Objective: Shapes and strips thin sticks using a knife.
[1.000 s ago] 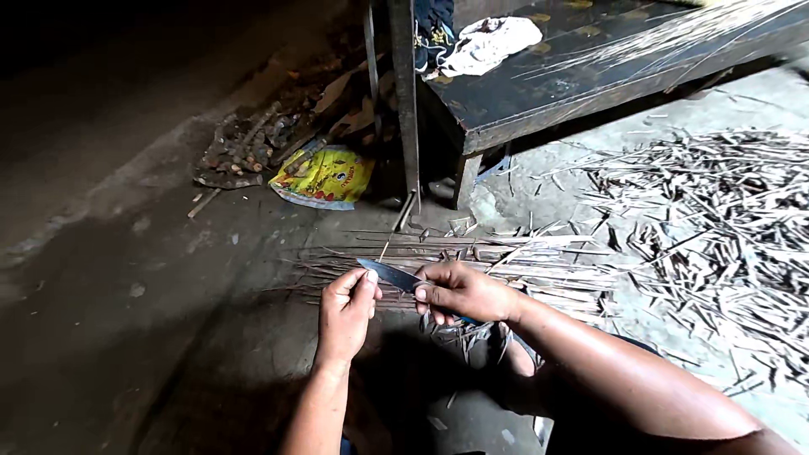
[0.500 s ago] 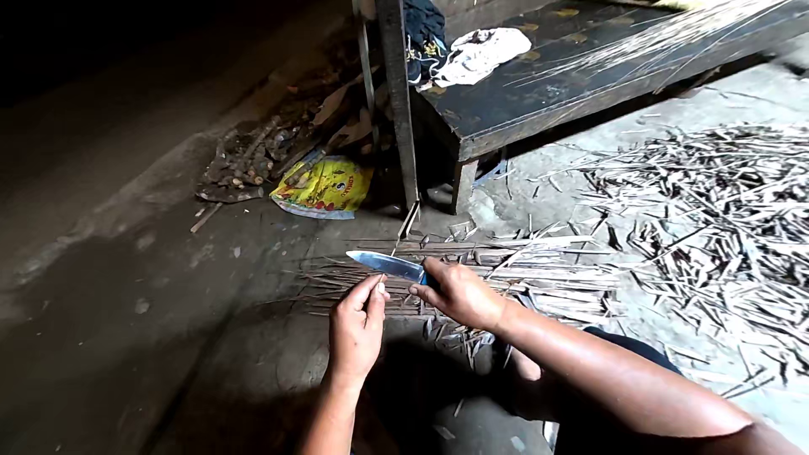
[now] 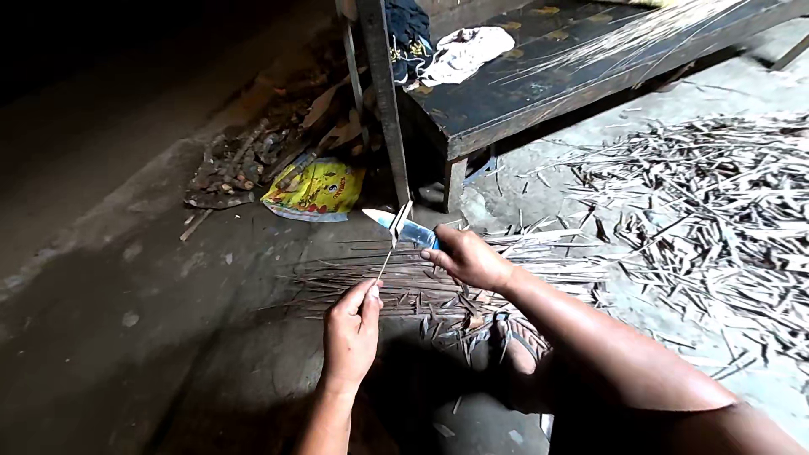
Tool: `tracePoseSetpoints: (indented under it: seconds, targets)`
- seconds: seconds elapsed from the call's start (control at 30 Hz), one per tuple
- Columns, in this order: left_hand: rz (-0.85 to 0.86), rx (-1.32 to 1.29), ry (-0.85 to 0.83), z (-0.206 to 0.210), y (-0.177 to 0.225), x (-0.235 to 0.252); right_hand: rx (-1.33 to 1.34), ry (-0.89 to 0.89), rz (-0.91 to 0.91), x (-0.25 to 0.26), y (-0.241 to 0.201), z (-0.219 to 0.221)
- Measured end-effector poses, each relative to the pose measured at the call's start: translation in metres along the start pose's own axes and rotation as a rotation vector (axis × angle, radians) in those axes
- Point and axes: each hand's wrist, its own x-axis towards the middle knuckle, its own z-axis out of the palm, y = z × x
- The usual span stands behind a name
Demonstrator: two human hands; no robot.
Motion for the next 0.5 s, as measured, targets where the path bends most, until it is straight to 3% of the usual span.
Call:
tracePoseSetpoints:
  seconds: [0.17,0.4,0.5]
  targets:
    - [-0.016,0.038,-0.004,0.001,-0.002,-0.002,0.005,-0.109,-0.047,-0.01,-0.016,0.01]
    - [-0.06,0.1,-0.014,0.006,-0.009,0.0,0.056,0.015,0.092,0.006,0.014,-0.005]
    - [-0.095,0.114,-0.017,0.002,-0.007,0.001,-0.16,0.069,0.179,0.003,0.01,-0.009]
